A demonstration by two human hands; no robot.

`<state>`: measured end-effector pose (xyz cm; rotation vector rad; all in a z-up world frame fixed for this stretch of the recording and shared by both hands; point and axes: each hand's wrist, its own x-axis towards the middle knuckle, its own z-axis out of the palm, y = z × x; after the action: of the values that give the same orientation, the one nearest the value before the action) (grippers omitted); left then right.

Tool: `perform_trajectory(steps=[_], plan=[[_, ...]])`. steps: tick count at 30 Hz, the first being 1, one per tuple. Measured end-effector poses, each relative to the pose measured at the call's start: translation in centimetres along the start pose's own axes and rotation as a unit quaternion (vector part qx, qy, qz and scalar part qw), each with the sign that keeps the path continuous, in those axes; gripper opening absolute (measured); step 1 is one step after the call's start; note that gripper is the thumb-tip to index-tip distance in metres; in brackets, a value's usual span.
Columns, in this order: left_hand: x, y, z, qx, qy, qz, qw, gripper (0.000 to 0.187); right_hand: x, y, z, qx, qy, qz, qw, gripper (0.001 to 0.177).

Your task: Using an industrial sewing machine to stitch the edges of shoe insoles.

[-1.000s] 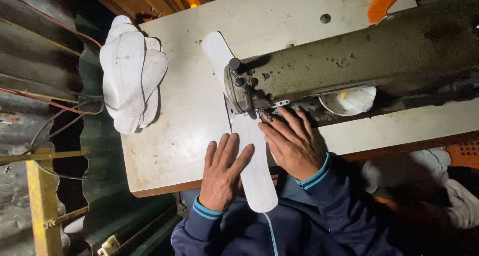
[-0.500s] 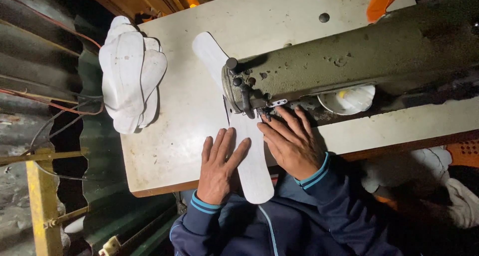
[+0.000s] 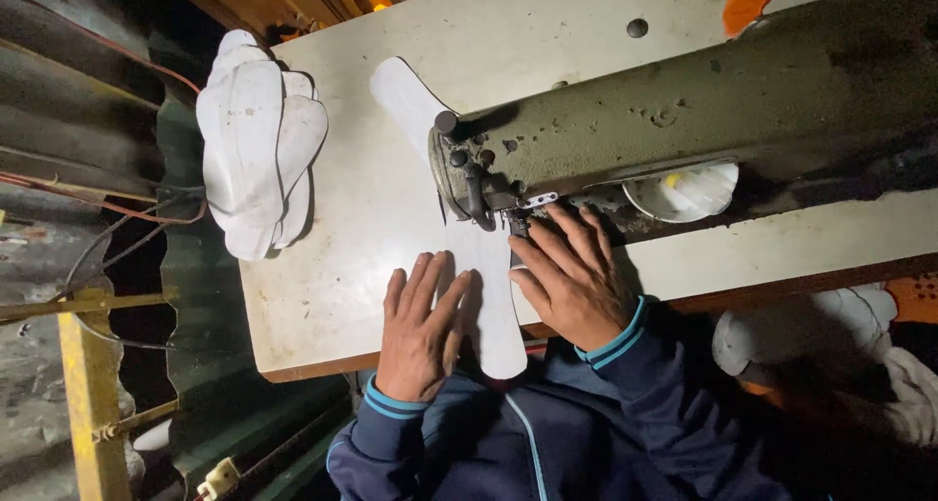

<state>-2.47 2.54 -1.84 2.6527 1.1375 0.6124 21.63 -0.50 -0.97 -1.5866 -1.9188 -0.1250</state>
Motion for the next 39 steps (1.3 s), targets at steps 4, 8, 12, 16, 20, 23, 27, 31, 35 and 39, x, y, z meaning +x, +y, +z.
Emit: perform_trajectory(steps=[4,8,12,16,20,23,27,31,35,39], plan=[[0.7,0.7,0.3,-0.005,-0.011,-0.011,1.000,0.053,0.1,-0.1,-0.2,0.001,-0.005,0.001,1.000,0.030],[0.9,0.5,0.5,0.020,-0.018,-0.019,0.999,0.059,0.2,-0.1,-0.6,0.005,-0.009,0.006,1.000,0.029],[1.4,0.1,0.3,0.020,-0.021,-0.012,0.999,0.056,0.0,0.0,-0.3,-0.003,0.005,0.002,1.000,0.028],[2.8,-1.8,0.9,0.056,-0.017,-0.006,0.998,0.049,0.0,0.0,-0.3,-0.011,0.002,-0.008,1.000,0.026],[5.4,-5.4,2.5,0.071,-0.011,0.000,0.997,0.046,-0.1,-0.1,-0.5,-0.008,0.002,-0.009,1.000,0.025],[8.3,-7.4,3.6,0.105,-0.028,0.011,0.994,0.043,-0.2,-0.1,-0.6,-0.007,-0.009,-0.011,1.000,0.026],[10.7,-7.8,3.4,0.117,-0.053,0.008,0.992,0.043,-0.4,-0.1,-0.6,-0.007,-0.003,-0.006,1.000,0.025],[11.1,-9.4,3.2,0.138,-0.017,-0.044,0.989,0.047,-0.2,-0.1,-0.7,0.008,-0.001,-0.002,1.000,0.025],[10.2,-10.3,1.7,0.155,0.027,-0.115,0.981,0.057,-0.5,0.1,-0.2,-0.008,0.005,-0.009,1.000,0.025],[8.4,-10.1,0.6,0.161,0.041,-0.131,0.977,0.069,-0.3,0.1,-0.1,-0.005,0.000,-0.011,1.000,0.025]])
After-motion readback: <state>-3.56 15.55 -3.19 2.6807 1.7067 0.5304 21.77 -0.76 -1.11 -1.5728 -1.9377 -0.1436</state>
